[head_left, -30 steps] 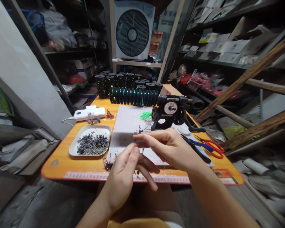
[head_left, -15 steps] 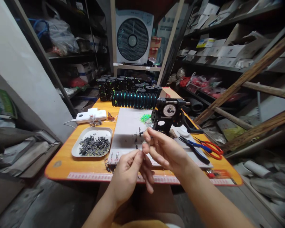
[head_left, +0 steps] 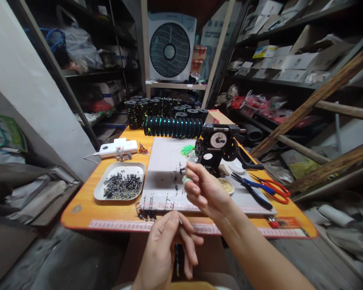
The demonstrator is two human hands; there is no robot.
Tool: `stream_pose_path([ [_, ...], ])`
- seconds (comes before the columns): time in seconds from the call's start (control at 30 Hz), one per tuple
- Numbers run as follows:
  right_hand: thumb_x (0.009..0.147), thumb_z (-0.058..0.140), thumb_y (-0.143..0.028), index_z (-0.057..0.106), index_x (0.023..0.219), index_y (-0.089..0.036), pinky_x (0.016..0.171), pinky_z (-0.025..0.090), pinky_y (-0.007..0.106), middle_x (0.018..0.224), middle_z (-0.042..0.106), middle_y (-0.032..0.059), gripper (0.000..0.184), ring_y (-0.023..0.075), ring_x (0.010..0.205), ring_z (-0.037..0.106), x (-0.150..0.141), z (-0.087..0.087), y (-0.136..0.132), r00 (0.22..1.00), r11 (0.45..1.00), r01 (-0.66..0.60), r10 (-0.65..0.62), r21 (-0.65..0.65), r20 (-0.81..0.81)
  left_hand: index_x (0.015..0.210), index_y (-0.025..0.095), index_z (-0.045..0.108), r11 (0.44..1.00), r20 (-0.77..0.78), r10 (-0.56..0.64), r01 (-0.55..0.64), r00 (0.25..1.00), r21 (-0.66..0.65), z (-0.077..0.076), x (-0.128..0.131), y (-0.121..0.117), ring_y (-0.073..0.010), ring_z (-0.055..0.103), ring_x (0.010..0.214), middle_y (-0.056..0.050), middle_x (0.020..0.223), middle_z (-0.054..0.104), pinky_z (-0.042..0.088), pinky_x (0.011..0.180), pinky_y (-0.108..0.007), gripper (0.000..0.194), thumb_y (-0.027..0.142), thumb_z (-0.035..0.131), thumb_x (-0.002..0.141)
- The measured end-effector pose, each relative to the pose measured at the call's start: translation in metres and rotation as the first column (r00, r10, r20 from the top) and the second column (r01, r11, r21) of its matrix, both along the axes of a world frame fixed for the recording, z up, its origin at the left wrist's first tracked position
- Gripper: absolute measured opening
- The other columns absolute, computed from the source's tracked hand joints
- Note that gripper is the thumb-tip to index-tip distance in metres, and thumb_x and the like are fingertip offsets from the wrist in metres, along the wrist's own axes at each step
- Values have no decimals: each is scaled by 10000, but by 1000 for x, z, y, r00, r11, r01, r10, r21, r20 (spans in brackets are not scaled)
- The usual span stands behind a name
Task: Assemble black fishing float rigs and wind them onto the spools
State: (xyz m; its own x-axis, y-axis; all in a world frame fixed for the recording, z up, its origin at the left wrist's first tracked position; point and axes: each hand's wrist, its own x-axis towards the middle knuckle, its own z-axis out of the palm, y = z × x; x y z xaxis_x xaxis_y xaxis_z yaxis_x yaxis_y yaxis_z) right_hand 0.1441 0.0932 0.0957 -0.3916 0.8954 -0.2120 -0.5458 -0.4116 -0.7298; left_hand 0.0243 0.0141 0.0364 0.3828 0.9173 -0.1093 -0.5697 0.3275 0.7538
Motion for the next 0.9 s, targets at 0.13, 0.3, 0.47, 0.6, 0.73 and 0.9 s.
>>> stream_pose_path([
  [0.13, 843, 567, -428, 379, 574, -194, 231, 179, 96, 366, 456, -79, 403, 16, 211, 294, 2, -2, 0, 1000, 1000, -22, 22, 7, 18, 766, 152, 613, 998, 80, -56, 57, 995, -19, -7, -3, -6, -96, 517, 343, -12, 446, 634, 351, 284, -124, 384, 486, 492, 909],
  [0.3, 850, 565, -439, 399, 581, -191, 227, 195, 99, 379, 476, -72, 402, 24, 211, 330, 3, -4, -1, 998, 998, -57, 56, 22, 37, 821, 149, 642, 996, 73, -52, 57, 996, -73, -6, -8, -12, -105, 582, 419, 2, 450, 637, 381, 349, -131, 334, 463, 553, 889],
  [0.47, 844, 572, -449, 401, 586, -191, 227, 197, 99, 373, 466, -80, 403, 21, 207, 316, 4, -7, 0, 997, 998, -57, 56, 29, 53, 724, 136, 645, 993, 50, -41, 47, 998, -110, -6, -11, -16, -117, 642, 462, 6, 406, 629, 535, 646, -240, 350, 453, 600, 865],
  [0.6, 838, 578, -458, 400, 592, -192, 229, 192, 100, 372, 462, -82, 404, 21, 209, 307, 5, -8, 0, 997, 998, -58, 56, 32, 61, 697, 139, 640, 985, 52, -45, 53, 998, -166, -5, -13, -19, -155, 686, 520, -1, 410, 637, 533, 674, -264, 358, 461, 612, 853],
  [0.73, 845, 574, -463, 408, 599, -189, 237, 191, 98, 385, 470, -79, 404, 19, 216, 315, 5, -6, 0, 995, 997, -66, 63, 40, 72, 725, 142, 653, 976, 66, -49, 62, 997, -210, -4, -14, -23, -188, 720, 598, -14, 442, 664, 535, 675, -272, 375, 507, 644, 811],
  [0.9, 854, 567, -465, 412, 601, -188, 238, 190, 99, 388, 470, -77, 406, 20, 219, 319, 6, -5, 0, 995, 996, -69, 66, 49, 74, 711, 150, 641, 965, 44, -73, 82, 996, -249, -1, -15, -25, -209, 736, 674, -46, 491, 699, 476, 540, -217, 382, 518, 638, 811],
])
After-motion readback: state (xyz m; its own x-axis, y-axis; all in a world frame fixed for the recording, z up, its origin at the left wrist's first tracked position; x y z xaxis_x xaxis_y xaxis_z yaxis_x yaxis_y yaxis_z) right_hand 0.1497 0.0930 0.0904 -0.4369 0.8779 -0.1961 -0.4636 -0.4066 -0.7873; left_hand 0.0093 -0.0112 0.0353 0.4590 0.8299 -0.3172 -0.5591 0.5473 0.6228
